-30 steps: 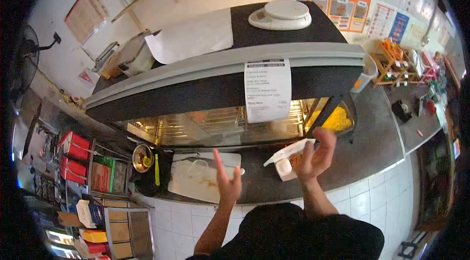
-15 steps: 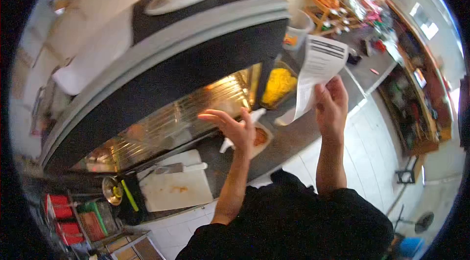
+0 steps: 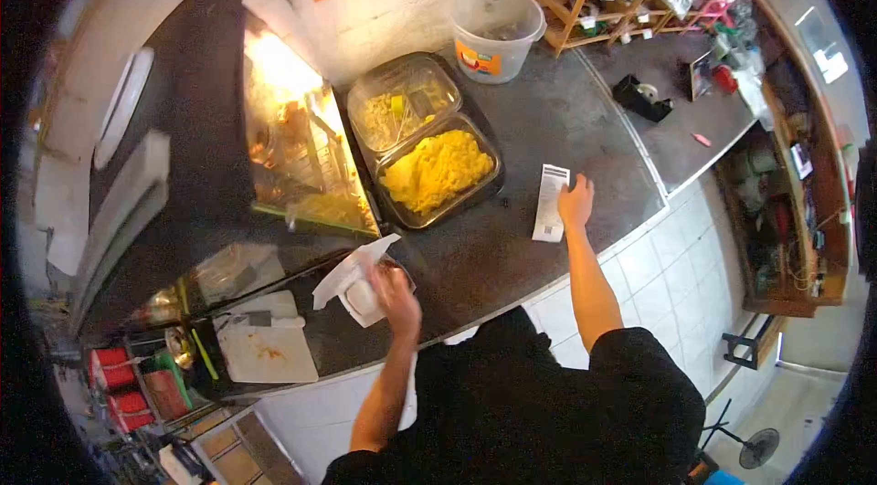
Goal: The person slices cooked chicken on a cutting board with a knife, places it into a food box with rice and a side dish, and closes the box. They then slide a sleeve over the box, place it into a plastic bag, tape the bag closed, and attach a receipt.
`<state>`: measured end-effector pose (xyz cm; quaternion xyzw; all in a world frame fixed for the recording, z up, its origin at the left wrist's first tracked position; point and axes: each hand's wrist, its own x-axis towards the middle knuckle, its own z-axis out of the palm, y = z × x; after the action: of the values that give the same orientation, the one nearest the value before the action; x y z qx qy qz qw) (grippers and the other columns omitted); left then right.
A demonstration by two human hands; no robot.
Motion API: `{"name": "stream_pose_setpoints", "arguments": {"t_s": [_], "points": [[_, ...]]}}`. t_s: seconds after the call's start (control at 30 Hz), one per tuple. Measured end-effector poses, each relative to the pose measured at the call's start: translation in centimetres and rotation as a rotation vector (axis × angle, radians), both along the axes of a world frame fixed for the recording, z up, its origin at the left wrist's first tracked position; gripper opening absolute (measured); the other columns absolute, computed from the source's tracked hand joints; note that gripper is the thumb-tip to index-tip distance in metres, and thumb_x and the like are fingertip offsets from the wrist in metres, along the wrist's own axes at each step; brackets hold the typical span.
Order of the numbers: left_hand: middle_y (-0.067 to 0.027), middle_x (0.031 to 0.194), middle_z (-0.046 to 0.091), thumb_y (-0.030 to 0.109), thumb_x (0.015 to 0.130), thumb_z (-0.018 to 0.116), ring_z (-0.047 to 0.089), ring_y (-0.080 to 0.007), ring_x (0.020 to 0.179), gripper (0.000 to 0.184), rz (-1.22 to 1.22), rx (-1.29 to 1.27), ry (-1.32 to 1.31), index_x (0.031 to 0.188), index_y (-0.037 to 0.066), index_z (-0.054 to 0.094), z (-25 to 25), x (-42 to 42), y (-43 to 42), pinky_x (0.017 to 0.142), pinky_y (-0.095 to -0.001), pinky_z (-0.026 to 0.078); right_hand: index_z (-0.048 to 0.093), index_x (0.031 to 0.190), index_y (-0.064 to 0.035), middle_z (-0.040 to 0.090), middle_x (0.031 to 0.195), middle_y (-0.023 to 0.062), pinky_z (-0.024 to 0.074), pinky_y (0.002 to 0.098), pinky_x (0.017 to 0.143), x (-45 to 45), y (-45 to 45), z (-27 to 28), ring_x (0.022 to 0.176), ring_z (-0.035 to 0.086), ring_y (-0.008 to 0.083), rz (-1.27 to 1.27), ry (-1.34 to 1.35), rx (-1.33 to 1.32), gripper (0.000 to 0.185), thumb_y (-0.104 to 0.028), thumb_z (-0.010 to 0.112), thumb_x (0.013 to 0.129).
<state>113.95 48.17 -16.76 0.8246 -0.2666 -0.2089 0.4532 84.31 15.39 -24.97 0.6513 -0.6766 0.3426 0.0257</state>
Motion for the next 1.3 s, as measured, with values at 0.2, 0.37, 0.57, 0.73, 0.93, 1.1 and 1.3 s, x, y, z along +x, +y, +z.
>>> {"name": "stream_pose_setpoints", "arguments": {"t_s": [0.2, 0.37, 0.57, 0.73, 0.93, 1.1, 1.3], "points": [[-0.0174, 0.158, 0.019, 0.054, 0.098, 0.053, 0.020, -0.0299, 0.149, 0.090, 0.686, -0.554, 1.310, 0.157, 0.004, 0.007, -3.0, -3.3, -13.6, 0.122, -0.0430, 0.020, 0.057, 0.132, 0.0022, 0.064, 0.128, 0.0209, 0.0432, 0.0400, 0.103, 10.2, -4.8, 1.0, 0.122, 0.059, 0.0329, 0.431, -0.683, 0.829, 0.061, -0.048, 0.056, 0.097], [-0.0199, 0.151, 0.023, 0.062, 0.093, 0.053, 0.028, -0.0340, 0.143, 0.098, 1.025, -0.588, 1.306, 0.156, 0.002, 0.007, -2.9, -2.5, -17.5, 0.123, -0.0456, 0.022, 0.056, 0.136, 0.0010, 0.060, 0.135, 0.0182, 0.0438, 0.0417, 0.099, 13.2, -6.9, -1.0, 0.122, 0.057, 0.0331, 0.093, -0.895, 1.096, 0.065, -0.052, 0.053, 0.097], [-0.0227, 0.144, 0.028, 0.051, 0.098, 0.051, 0.035, -0.0366, 0.136, 0.087, 0.963, -0.581, 1.307, 0.151, -0.006, 0.010, 3.7, -4.3, -17.9, 0.117, -0.0444, 0.039, 0.065, 0.111, -0.0022, 0.064, 0.098, 0.0071, 0.0451, 0.0315, 0.070, 10.8, -6.3, 2.3, 0.080, 0.056, 0.0164, 0.070, -1.204, 0.932, 0.045, -0.045, 0.056, 0.098], [-0.0185, 0.129, 0.049, 0.039, 0.105, 0.044, 0.053, -0.0305, 0.120, 0.052, 0.447, -0.859, 1.170, 0.132, -0.005, 0.041, 10.5, -2.5, -18.8, 0.108, -0.0430, 0.049, 0.066, 0.107, -0.0010, 0.067, 0.102, 0.0115, 0.0498, 0.0311, 0.074, 10.3, -6.7, 0.9, 0.090, 0.064, 0.0217, 0.218, -1.060, 0.547, 0.027, -0.024, 0.062, 0.094], [-0.0184, 0.115, 0.056, 0.020, 0.107, 0.041, 0.060, -0.0267, 0.109, 0.025, 0.418, -1.040, 1.120, 0.115, -0.004, 0.046, 20.5, 5.4, -24.7, 0.104, -0.0442, 0.053, 0.067, 0.092, -0.0029, 0.064, 0.093, 0.0131, 0.0498, 0.0416, 0.071, 28.2, -8.5, 9.5, 0.082, 0.062, 0.0361, 1.094, -0.479, 0.322, 0.011, -0.011, 0.061, 0.089], [-0.0185, 0.110, 0.055, 0.001, 0.103, 0.044, 0.059, -0.0258, 0.110, 0.012, 0.340, -1.196, 1.156, 0.112, -0.007, 0.043, 24.1, 11.4, -27.4, 0.110, -0.0467, 0.050, 0.076, 0.090, -0.0094, 0.071, 0.102, 0.0115, 0.0414, 0.0485, 0.095, 40.3, -11.8, 5.5, 0.098, 0.066, 0.0328, 1.001, 0.339, 0.334, 0.022, -0.021, 0.058, 0.086], [-0.0224, 0.120, 0.052, -0.004, 0.098, 0.050, 0.056, -0.0278, 0.115, 0.021, 0.445, -1.063, 0.978, 0.114, -0.016, 0.046, 26.6, 15.5, -31.6, 0.111, -0.0393, 0.049, 0.075, 0.085, -0.0061, 0.074, 0.095, 0.0143, 0.0353, 0.0492, 0.103, 43.0, -12.3, 3.2, 0.099, 0.067, 0.0298, 0.927, 0.422, 0.453, 0.024, -0.027, 0.068, 0.076]]}}
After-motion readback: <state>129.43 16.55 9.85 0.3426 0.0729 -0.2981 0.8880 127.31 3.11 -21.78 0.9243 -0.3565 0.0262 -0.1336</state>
